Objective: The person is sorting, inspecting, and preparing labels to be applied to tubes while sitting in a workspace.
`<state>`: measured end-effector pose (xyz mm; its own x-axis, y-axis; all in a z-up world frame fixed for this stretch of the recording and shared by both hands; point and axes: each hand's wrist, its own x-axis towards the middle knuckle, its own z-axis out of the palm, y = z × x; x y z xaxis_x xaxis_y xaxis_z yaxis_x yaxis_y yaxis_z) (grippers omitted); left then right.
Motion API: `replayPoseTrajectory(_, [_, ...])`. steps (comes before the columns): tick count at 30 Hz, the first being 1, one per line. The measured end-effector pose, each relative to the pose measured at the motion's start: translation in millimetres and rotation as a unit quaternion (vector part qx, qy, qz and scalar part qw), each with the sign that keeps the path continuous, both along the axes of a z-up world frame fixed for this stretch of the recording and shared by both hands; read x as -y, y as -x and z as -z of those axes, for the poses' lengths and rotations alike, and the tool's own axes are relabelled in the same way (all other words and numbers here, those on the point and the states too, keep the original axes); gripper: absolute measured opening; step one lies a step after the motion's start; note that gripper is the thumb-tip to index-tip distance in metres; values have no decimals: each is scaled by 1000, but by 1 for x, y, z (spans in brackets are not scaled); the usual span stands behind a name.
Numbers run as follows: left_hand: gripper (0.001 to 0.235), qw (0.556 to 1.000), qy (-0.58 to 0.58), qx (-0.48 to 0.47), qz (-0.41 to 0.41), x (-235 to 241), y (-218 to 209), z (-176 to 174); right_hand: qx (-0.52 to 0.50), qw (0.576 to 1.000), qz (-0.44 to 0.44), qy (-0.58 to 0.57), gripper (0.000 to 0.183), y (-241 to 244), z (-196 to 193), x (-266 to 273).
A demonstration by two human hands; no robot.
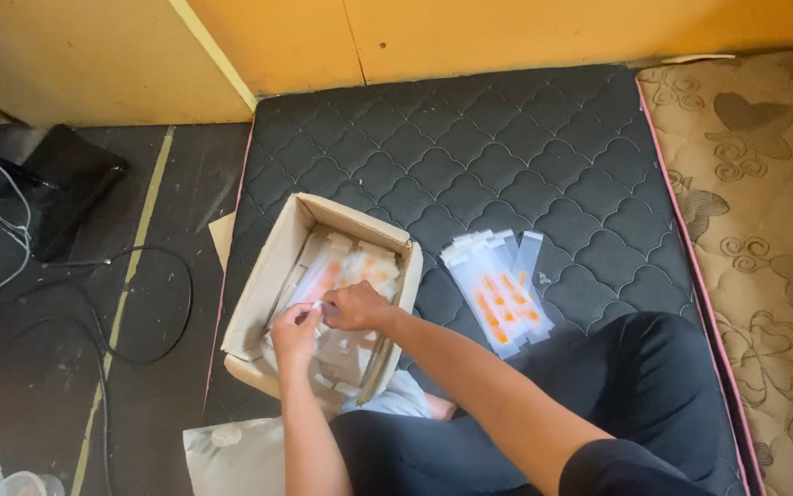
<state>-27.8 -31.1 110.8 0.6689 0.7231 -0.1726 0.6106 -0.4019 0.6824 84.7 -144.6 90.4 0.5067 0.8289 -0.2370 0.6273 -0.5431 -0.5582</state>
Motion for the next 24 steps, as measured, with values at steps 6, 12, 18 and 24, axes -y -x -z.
replayPoseTrajectory(6, [18, 983, 78, 138, -90, -13, -4, 15, -159, 980, 48, -113, 26, -11, -23, 9])
replayPoseTrajectory(12, [18, 922, 167, 305, -170, -15, -7, 19, -260, 943, 47, -201, 25, -21, -85, 28])
replayPoseTrajectory(18, [13, 889, 226, 365, -160, 44, -1, -56, -261, 921, 51, -285, 24, -48, -113, 89])
replayPoseTrajectory(24, [5, 902, 274, 324, -79, 120, 9, -105, -295, 904, 141, -277, 20, -48, -146, 199])
